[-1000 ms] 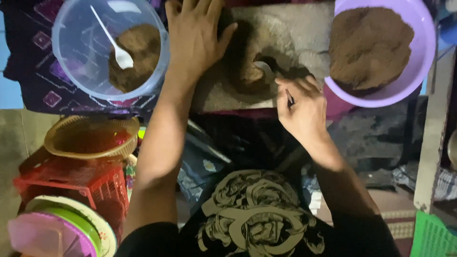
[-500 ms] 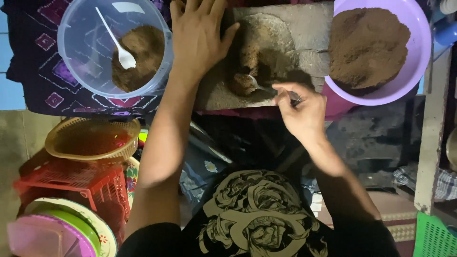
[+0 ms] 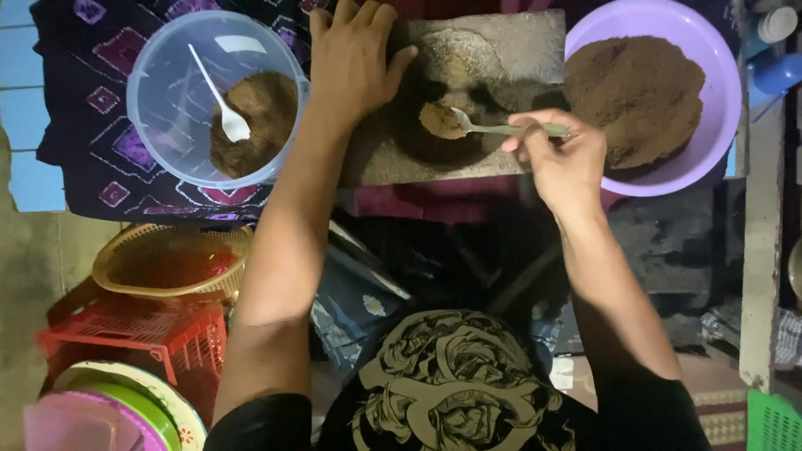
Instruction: The person uses a spoon to scoop a brown powder from a stone grinder and transfers it into a purple bowl. They repeat this process, scraping the grinder and mixing the powder in the bowl.
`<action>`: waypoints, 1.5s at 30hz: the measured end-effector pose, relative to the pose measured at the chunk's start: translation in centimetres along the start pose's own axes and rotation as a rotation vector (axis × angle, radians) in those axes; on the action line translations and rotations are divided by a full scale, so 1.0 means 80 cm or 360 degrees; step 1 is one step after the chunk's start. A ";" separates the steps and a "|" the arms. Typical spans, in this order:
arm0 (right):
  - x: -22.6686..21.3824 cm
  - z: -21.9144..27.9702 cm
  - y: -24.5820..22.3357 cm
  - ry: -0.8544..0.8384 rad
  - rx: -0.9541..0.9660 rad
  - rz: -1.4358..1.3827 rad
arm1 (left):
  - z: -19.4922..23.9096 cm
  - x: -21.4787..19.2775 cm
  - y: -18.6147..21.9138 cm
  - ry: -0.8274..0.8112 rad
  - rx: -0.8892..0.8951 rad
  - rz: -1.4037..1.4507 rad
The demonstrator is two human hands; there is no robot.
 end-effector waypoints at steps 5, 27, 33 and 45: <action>-0.008 -0.018 -0.014 0.0025 0.0019 -0.0041 | -0.028 0.029 -0.018 -0.0155 -0.0041 0.0104; -0.047 -0.029 -0.073 -0.0004 -0.0247 -0.0099 | 0.011 0.017 0.122 0.0714 -0.0932 0.4252; -0.045 -0.037 -0.051 -0.0045 -0.0237 -0.0201 | -0.004 0.017 0.160 0.0710 -0.1301 0.4548; -0.060 -0.042 -0.042 -0.0051 -0.0303 -0.0174 | -0.013 0.042 0.158 0.0783 -0.0762 0.4456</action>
Point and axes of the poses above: each hand's wrist, its own z-axis away from the middle knuckle, its own x-axis out of the palm, y = z × x, the point moved 5 cm from there along -z, towards the middle knuckle, and after that the axes turned 12 degrees about -y, right-handed, at the moved point
